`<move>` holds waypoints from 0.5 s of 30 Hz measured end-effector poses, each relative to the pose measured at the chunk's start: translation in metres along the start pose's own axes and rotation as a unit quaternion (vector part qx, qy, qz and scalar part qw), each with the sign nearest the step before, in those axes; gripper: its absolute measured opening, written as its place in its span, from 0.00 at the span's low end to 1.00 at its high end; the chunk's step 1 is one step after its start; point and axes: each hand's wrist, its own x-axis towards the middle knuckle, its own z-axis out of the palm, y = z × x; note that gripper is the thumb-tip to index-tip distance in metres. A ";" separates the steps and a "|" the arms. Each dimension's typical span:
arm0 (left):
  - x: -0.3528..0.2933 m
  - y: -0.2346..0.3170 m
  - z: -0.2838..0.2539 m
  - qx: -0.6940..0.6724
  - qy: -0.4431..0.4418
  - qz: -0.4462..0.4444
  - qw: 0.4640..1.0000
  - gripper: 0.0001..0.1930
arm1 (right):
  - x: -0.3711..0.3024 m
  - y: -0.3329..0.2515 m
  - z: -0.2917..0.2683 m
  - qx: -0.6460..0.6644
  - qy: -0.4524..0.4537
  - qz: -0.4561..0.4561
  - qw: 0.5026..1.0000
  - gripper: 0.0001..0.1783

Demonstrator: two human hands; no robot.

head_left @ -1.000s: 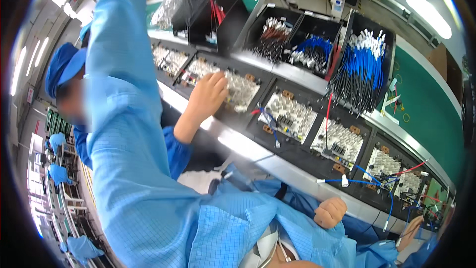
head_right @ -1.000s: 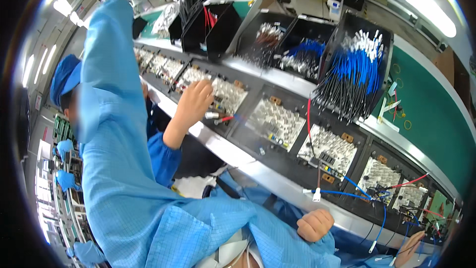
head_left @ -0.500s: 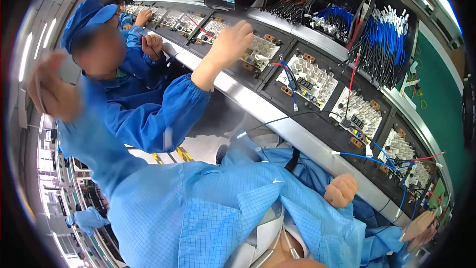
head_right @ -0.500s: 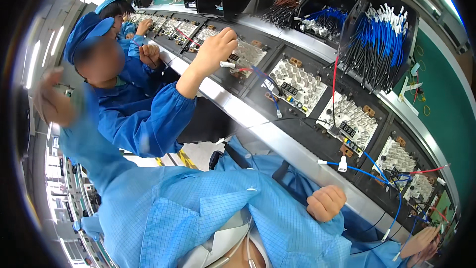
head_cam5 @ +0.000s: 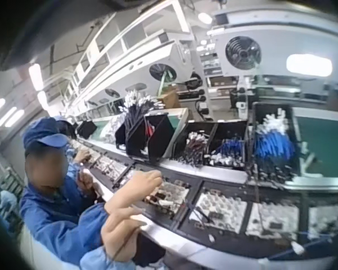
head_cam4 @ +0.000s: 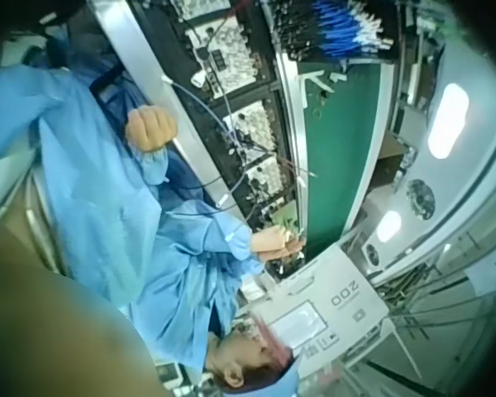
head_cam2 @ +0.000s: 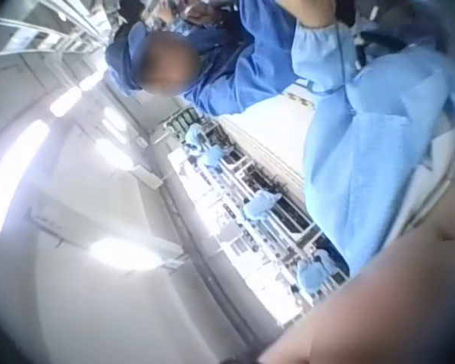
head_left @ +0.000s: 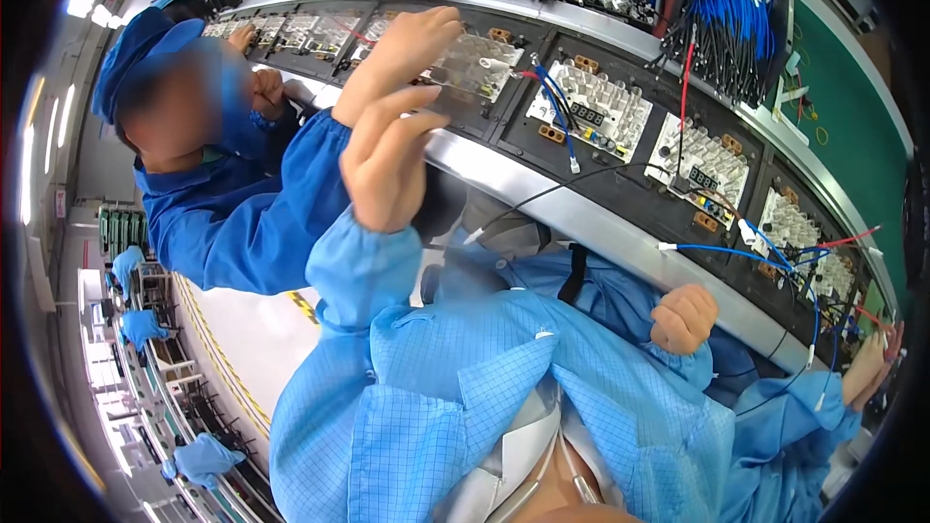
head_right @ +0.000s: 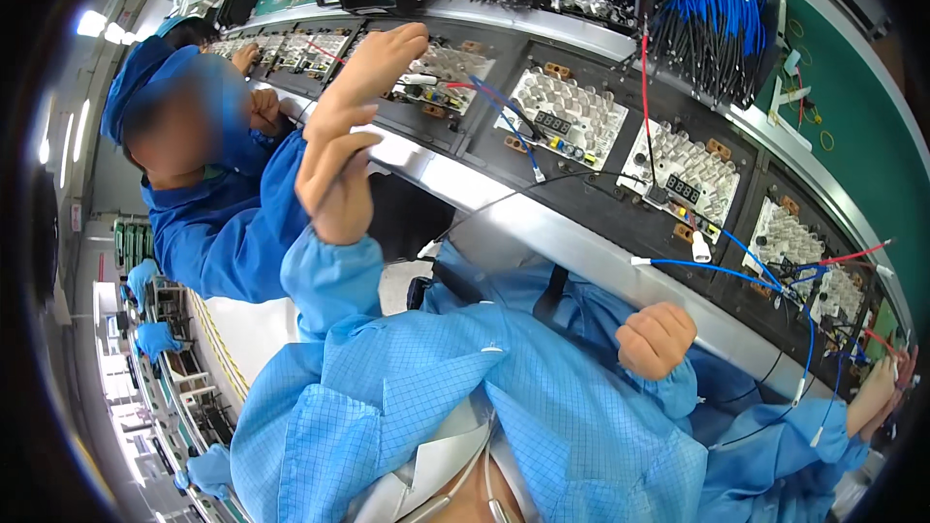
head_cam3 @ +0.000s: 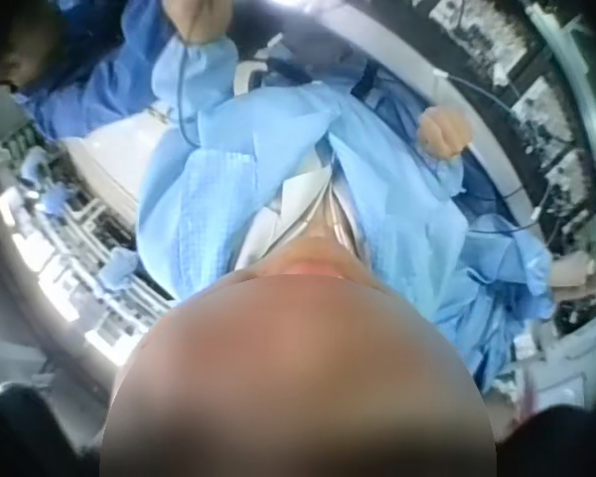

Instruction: Connecting wires and small components to circuit boards on an industrial assembly line.

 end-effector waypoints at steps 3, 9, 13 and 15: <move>0.035 -0.003 0.016 -0.141 0.144 -0.122 0.972 0.12 | 0.010 0.004 0.007 -0.005 0.018 0.032 0.999 0.07; 0.044 -0.014 0.048 -0.213 0.149 -0.155 0.953 0.10 | 0.015 0.004 0.008 -0.004 0.009 0.015 1.000 0.08; 0.043 -0.016 0.066 -0.215 0.085 -0.122 0.965 0.08 | 0.017 0.000 0.008 -0.004 0.006 -0.002 1.000 0.08; 0.043 -0.014 0.069 -0.200 0.058 -0.150 0.967 0.09 | 0.018 -0.004 0.007 -0.012 0.002 0.000 1.000 0.07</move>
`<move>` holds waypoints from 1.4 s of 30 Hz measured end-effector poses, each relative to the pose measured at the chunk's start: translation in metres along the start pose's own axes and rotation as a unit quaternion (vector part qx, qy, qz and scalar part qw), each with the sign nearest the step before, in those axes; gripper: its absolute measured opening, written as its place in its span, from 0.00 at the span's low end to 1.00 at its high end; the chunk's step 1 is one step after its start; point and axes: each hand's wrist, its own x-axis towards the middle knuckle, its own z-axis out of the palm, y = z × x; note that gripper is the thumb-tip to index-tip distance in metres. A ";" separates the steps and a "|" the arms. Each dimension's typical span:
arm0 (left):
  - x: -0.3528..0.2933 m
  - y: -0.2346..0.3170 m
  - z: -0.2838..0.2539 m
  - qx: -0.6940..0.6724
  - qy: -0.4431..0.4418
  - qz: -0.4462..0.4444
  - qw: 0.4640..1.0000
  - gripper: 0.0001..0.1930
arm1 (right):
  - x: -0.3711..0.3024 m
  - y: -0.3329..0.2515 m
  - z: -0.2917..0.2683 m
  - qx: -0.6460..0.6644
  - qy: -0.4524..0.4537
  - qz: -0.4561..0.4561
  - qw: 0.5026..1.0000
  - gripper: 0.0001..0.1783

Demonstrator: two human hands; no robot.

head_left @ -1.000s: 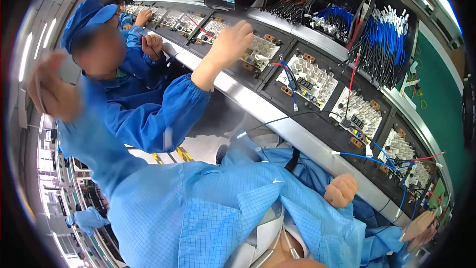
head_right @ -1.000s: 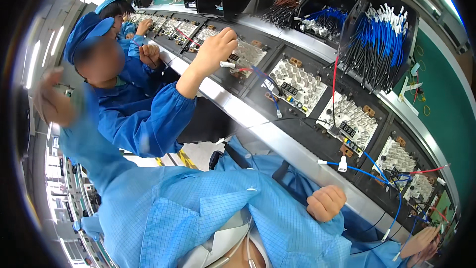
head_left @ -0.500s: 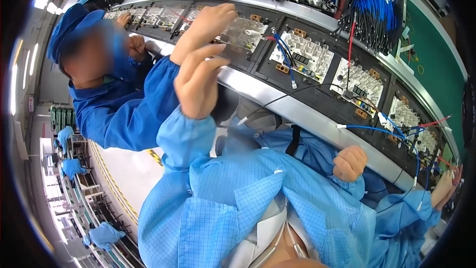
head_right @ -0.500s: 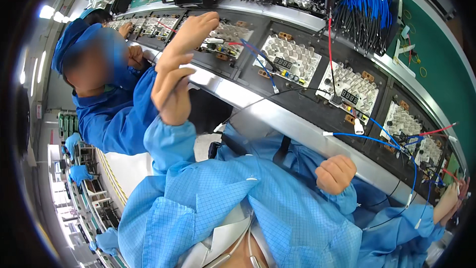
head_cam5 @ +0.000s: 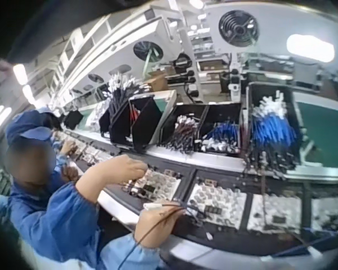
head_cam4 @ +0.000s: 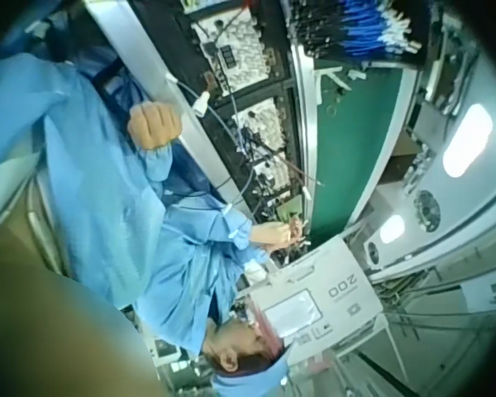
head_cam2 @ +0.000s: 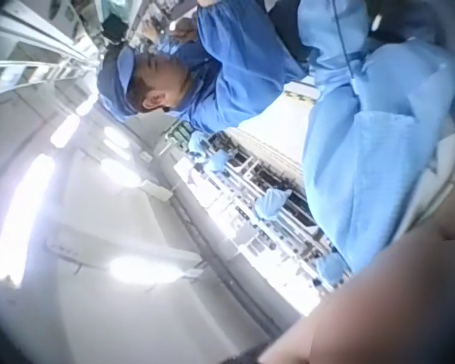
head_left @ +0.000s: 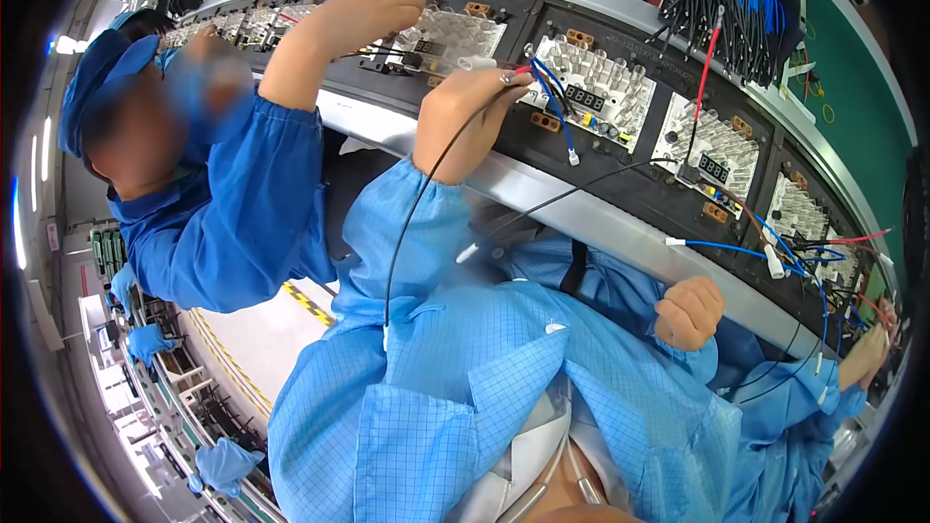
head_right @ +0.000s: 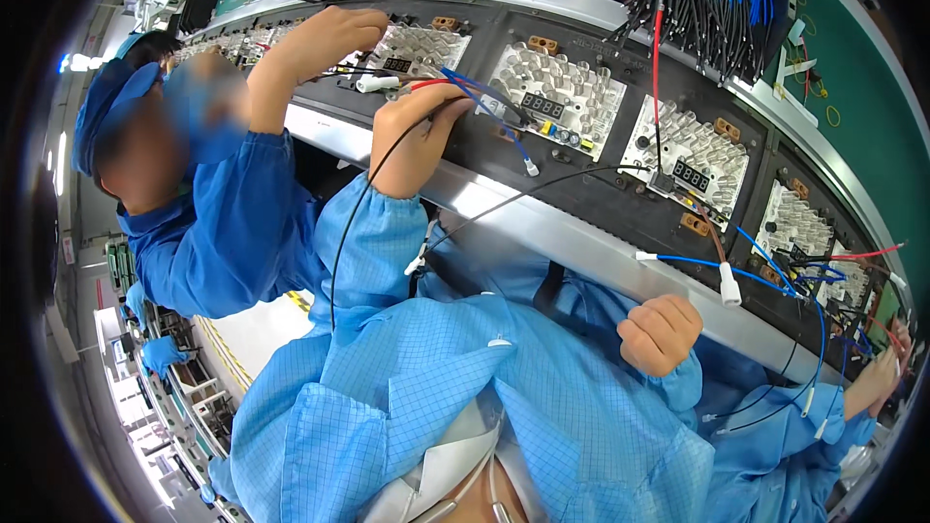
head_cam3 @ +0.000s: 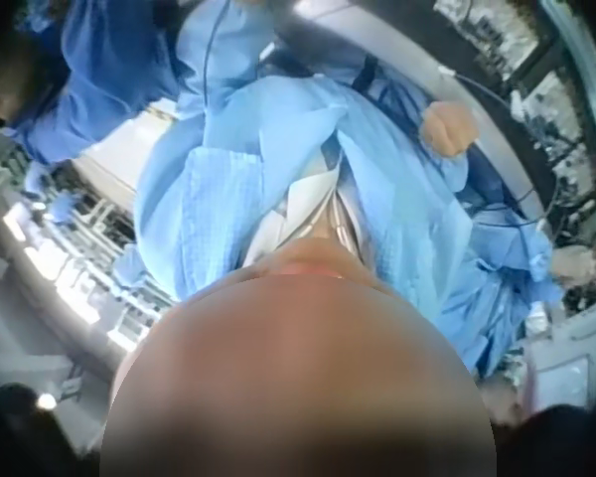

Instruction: Connecting wires and small components to circuit boards on an industrial assembly line.

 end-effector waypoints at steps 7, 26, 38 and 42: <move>-0.005 0.005 -0.007 0.008 -0.060 0.003 0.998 0.08 | -0.009 -0.002 0.001 -0.001 0.013 -0.003 1.000 0.07; -0.009 0.006 0.002 -0.035 -0.077 0.050 0.995 0.06 | -0.017 -0.008 0.001 -0.019 0.017 0.009 1.000 0.06; 0.009 0.006 0.019 0.007 -0.104 0.070 0.992 0.10 | -0.014 0.005 -0.007 -0.052 -0.011 0.020 0.998 0.09; 0.014 0.008 0.017 0.007 -0.109 0.086 0.990 0.09 | -0.017 0.012 0.002 -0.043 0.006 0.018 0.999 0.09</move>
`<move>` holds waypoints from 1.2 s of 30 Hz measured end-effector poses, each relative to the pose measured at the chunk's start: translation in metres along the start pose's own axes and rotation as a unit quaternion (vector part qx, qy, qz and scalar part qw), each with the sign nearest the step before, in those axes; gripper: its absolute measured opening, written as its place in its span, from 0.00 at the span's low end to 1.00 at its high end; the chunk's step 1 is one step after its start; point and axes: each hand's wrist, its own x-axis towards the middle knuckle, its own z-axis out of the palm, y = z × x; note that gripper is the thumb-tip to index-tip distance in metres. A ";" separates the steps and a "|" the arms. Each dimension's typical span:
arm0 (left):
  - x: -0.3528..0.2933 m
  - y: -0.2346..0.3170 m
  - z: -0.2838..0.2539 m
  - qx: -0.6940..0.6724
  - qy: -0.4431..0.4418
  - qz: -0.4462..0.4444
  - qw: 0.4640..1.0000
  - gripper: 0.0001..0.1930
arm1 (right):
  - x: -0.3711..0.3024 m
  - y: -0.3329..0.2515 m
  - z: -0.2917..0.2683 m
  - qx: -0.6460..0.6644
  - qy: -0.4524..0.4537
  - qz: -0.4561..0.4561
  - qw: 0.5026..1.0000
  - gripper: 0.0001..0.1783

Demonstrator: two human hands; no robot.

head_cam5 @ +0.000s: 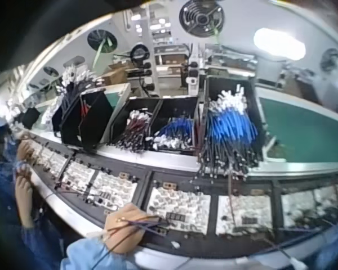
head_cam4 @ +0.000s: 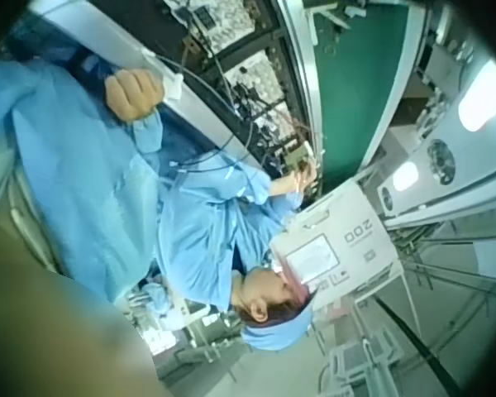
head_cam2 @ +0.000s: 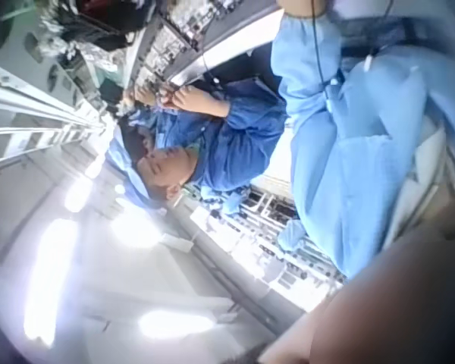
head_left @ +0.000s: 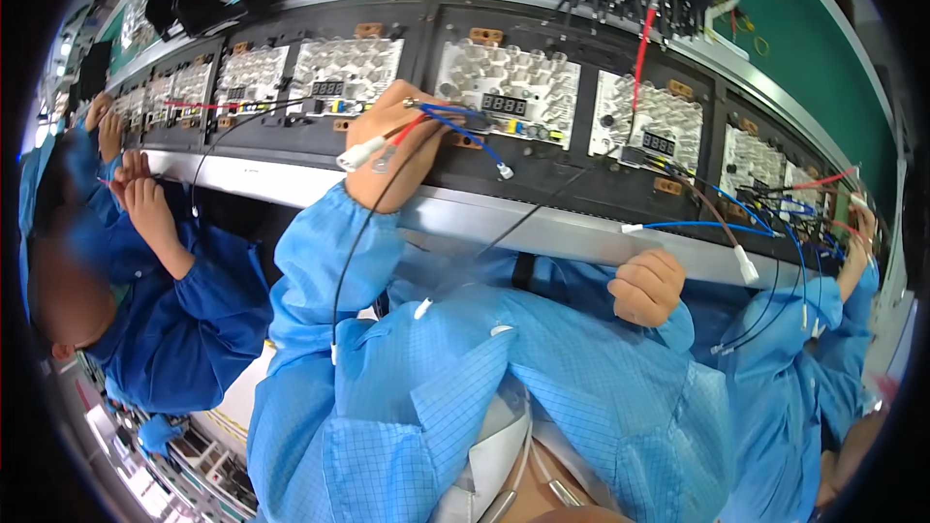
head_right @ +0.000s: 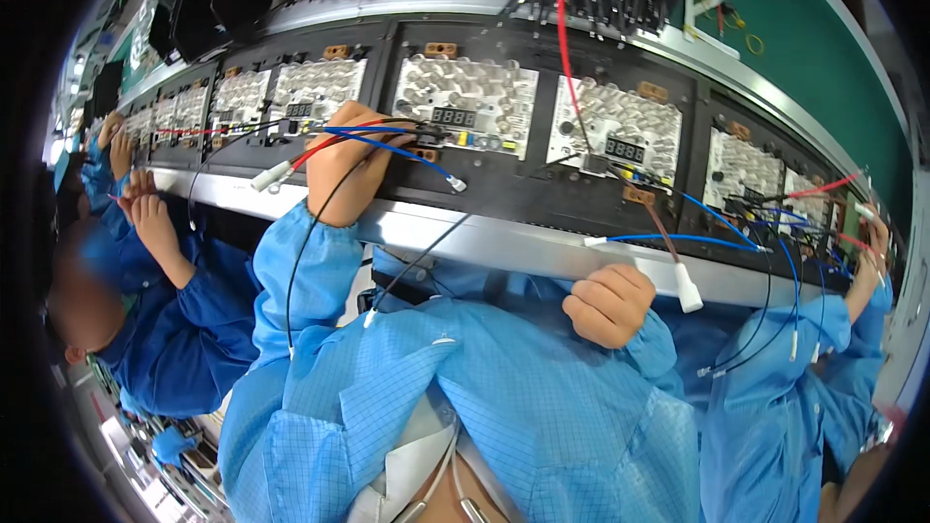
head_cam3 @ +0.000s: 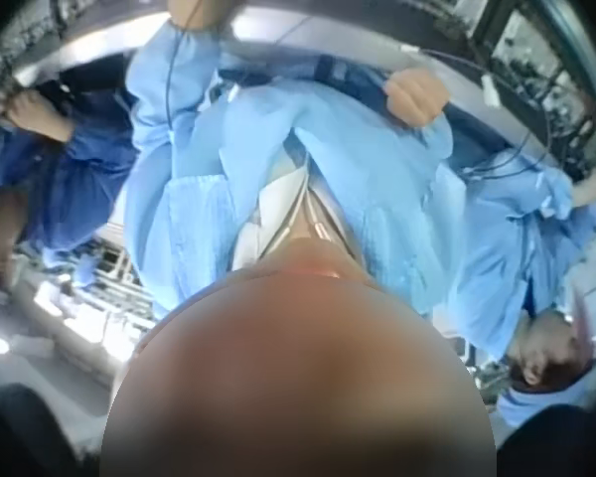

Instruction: Connecting wires and small components to circuit boards on an industrial assembly line.

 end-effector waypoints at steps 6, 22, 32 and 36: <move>0.002 -0.002 -0.005 0.015 -0.006 0.025 1.000 0.11 | 0.003 -0.002 0.006 0.004 -0.004 -0.005 1.000 0.05; -0.127 -0.040 -0.091 -0.504 -0.347 -0.170 0.772 0.27 | 0.006 -0.019 0.037 -0.094 -0.022 0.086 0.992 0.05; -0.031 -0.019 -0.053 -0.171 -0.114 0.113 0.972 0.13 | 0.014 0.005 0.036 -0.156 -0.007 0.133 0.979 0.05; -0.030 -0.034 -0.037 -0.185 -0.093 0.091 0.974 0.13 | 0.012 0.013 0.026 -0.157 -0.021 0.135 0.978 0.05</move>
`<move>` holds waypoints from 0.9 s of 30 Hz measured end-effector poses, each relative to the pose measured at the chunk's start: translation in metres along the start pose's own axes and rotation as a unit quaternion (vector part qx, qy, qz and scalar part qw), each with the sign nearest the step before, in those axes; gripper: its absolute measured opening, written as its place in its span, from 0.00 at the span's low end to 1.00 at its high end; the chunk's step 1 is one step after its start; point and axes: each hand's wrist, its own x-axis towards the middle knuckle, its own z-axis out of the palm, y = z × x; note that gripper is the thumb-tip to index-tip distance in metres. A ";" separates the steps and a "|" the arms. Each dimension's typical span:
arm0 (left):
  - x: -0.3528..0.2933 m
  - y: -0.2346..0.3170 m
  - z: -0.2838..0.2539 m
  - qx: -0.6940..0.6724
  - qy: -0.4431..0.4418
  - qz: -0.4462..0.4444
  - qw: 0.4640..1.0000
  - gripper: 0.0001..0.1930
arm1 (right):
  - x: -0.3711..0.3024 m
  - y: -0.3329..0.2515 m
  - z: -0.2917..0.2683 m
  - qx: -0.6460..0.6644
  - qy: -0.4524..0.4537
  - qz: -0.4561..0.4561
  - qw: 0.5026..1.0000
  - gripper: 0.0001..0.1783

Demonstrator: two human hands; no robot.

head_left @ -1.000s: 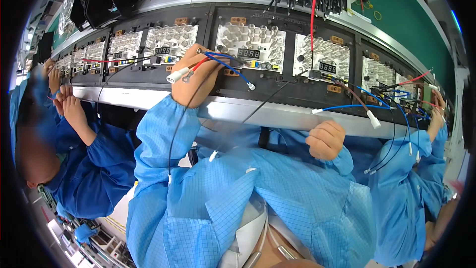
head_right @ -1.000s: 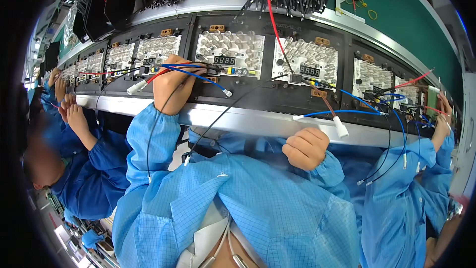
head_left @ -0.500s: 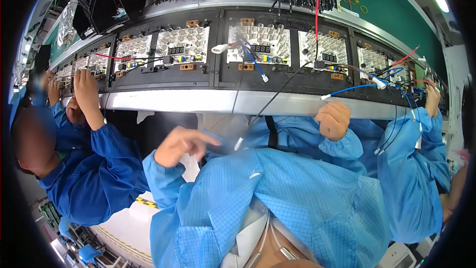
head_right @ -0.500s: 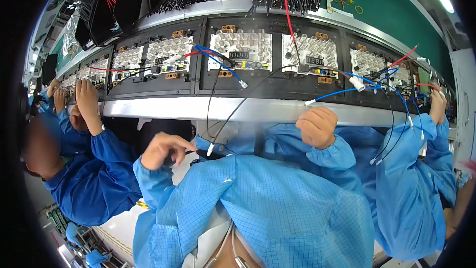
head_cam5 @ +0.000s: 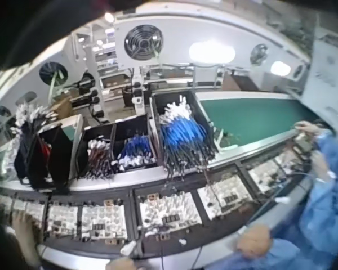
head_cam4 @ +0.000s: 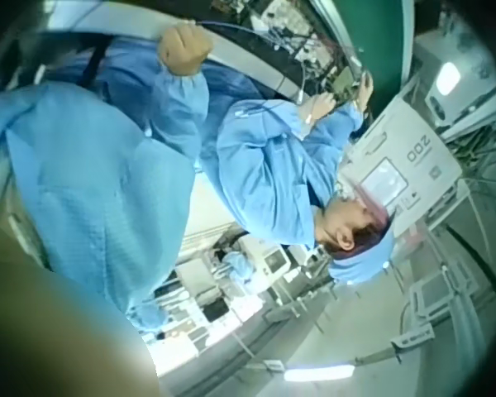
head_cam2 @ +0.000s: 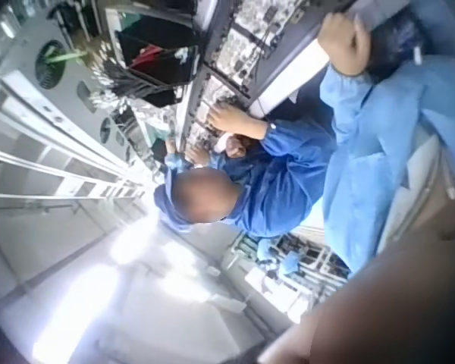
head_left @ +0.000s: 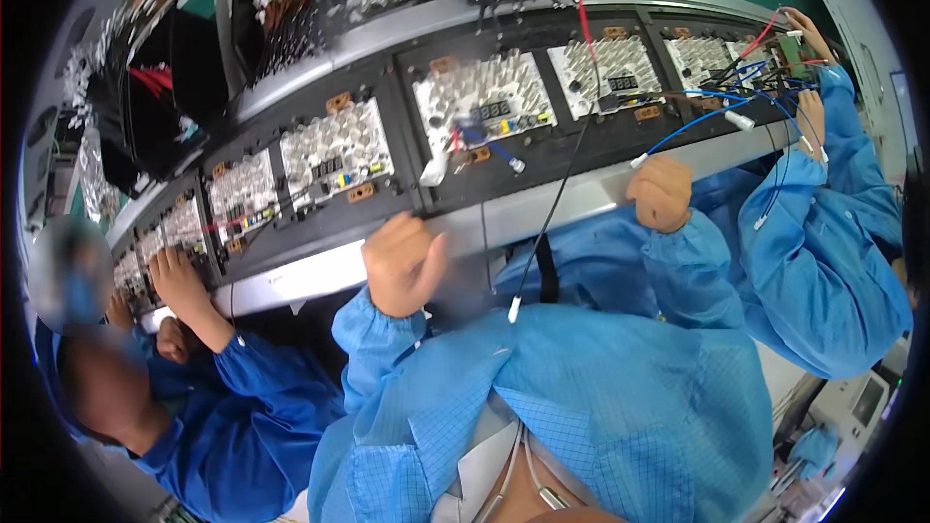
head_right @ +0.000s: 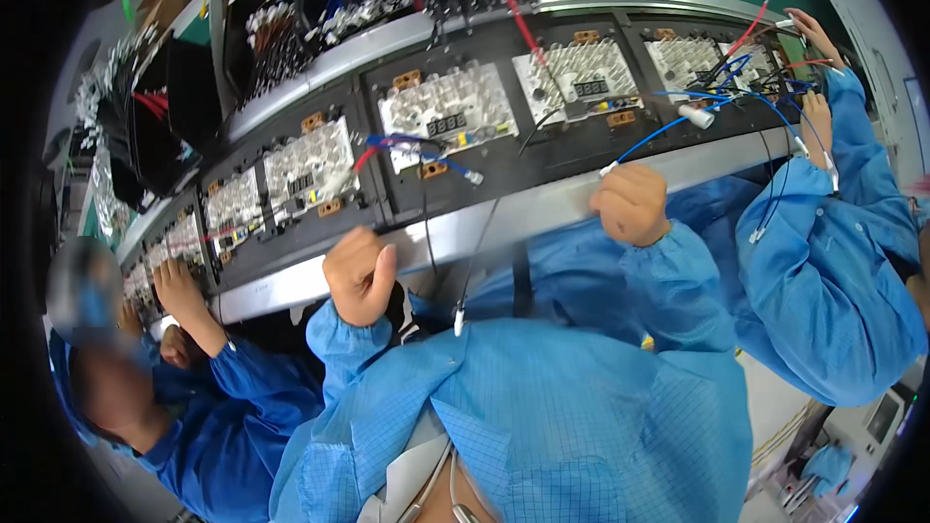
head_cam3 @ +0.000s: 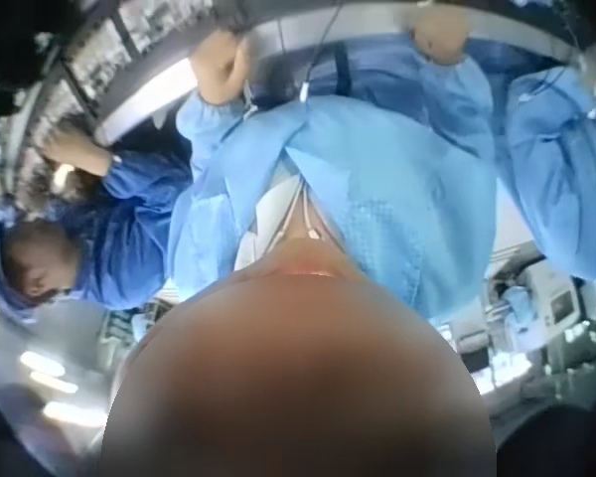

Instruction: Connecting wires and small components to circuit boards on an industrial assembly line.

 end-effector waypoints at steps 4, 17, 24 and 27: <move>-0.020 0.006 0.005 0.042 0.010 0.014 0.999 0.11 | -0.006 -0.007 0.007 -0.009 0.060 -0.008 0.998 0.05; -0.022 0.016 0.039 0.385 0.255 -0.036 0.886 0.19 | -0.022 -0.002 -0.016 0.106 0.010 -0.109 0.988 0.07; -0.015 0.011 0.028 0.311 0.204 -0.064 0.926 0.23 | -0.011 -0.006 -0.017 0.128 0.056 -0.097 0.985 0.07; -0.029 0.016 0.029 0.336 0.198 -0.101 0.915 0.25 | -0.020 -0.013 -0.018 0.139 0.030 -0.114 0.983 0.06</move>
